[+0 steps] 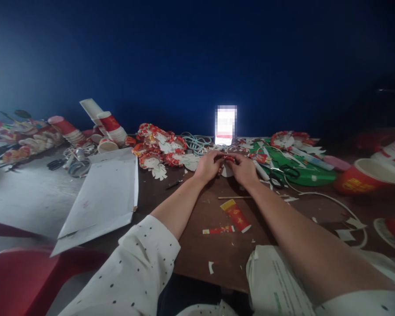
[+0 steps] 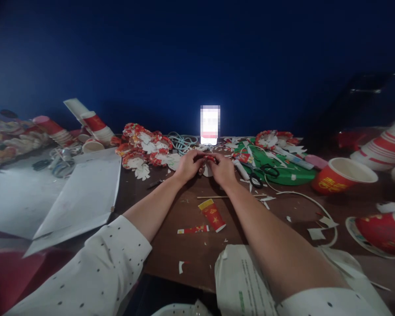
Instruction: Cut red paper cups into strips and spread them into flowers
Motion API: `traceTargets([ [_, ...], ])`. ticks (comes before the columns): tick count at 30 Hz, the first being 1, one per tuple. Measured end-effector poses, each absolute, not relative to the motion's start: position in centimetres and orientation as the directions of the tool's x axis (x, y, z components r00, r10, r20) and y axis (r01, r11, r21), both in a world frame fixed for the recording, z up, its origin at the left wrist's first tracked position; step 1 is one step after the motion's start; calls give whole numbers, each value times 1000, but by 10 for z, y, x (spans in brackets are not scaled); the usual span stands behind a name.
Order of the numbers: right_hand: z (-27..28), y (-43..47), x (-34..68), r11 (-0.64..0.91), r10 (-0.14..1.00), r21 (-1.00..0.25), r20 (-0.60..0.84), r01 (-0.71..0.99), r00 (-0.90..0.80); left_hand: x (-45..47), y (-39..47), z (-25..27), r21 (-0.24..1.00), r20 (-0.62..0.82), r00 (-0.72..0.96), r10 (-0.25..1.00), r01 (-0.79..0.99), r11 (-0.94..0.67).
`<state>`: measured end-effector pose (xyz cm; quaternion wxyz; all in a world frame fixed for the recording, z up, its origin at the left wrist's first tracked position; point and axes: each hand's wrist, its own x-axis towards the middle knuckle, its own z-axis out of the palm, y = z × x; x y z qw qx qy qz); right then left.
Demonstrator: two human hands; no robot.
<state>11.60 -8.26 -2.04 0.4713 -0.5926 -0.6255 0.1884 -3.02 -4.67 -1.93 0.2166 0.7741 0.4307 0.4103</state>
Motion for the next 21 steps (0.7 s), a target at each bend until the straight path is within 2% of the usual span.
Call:
traceTargets([
  [15,-20,-81,119,189,926,-765,347,616,146,-34,-44,-20,713,448,334,829,427,-557],
  [21,-22,-81,120,228,934,-754,349,616,80,-35,-46,-18,692,452,370,812,430,-581],
])
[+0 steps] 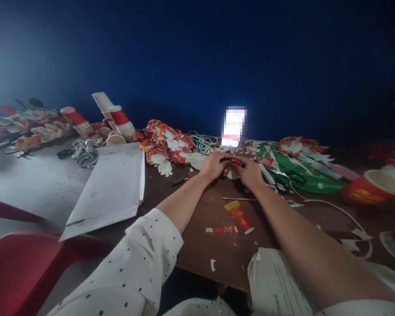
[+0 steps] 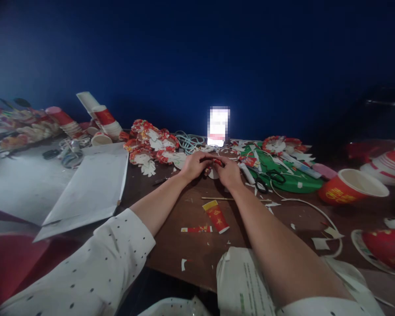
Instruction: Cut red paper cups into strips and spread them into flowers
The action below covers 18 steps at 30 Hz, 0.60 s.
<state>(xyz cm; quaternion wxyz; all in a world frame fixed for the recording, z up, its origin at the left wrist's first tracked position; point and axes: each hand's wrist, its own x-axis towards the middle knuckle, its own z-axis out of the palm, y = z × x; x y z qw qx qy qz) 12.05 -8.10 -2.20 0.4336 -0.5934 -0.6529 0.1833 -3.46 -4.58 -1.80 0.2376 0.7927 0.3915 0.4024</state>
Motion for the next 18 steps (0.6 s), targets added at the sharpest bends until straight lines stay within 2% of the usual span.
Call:
traceTargets([
  [6,-21,-82,120,192,929,-761,345,619,137,-32,-47,-18,688,455,403,794,407,-600],
  [11,-18,-83,120,158,923,-782,334,604,190,-28,-49,-20,692,477,344,809,420,-587],
  [18,-19,-85,119,173,926,-796,332,580,179,-30,-49,-18,650,524,330,785,441,-619],
])
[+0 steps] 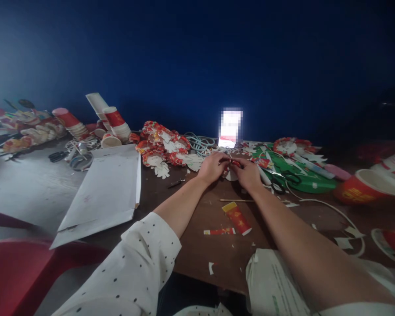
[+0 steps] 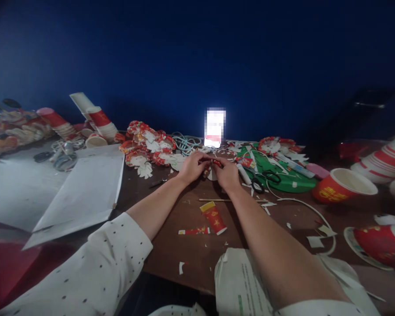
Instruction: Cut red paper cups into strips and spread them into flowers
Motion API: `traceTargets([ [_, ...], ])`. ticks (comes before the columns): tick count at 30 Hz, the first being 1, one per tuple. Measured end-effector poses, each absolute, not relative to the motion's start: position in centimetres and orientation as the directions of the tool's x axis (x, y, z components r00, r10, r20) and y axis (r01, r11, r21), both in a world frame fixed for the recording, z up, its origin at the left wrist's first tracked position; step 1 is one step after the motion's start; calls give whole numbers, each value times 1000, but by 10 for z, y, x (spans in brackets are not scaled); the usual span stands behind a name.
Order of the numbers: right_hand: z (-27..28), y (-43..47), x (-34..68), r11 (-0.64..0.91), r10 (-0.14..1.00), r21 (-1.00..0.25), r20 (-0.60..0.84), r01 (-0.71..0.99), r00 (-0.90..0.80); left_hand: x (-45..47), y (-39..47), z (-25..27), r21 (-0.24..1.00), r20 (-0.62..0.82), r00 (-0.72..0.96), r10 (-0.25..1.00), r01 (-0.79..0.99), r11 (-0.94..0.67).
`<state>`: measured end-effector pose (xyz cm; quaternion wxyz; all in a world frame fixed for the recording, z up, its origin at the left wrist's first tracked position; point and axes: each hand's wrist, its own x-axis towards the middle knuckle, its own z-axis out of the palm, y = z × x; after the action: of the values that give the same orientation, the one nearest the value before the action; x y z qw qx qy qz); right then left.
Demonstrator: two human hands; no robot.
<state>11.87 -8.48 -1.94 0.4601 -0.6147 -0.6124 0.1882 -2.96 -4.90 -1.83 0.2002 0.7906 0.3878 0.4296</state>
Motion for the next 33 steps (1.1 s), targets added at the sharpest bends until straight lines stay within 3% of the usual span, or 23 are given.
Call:
traceTargets([
  [6,-19,-85,118,218,931,-795,344,565,125,-30,-47,-20,665,500,361,787,421,-616],
  [11,-18,-85,118,170,937,-794,314,583,155,-28,-46,-19,717,478,340,810,381,-584],
  [16,-19,-84,119,158,921,-804,330,574,208,-28,-41,-20,830,394,147,907,368,-420],
  [21,-20,-82,123,202,879,-820,393,536,270,-29,-42,-20,816,290,104,951,493,-302],
  [29,-23,-80,125,265,844,-813,456,518,284,-19,-54,-15,882,317,296,901,258,-395],
  [33,-23,-80,124,252,860,-839,423,482,286,-18,-53,-16,851,363,292,885,284,-442],
])
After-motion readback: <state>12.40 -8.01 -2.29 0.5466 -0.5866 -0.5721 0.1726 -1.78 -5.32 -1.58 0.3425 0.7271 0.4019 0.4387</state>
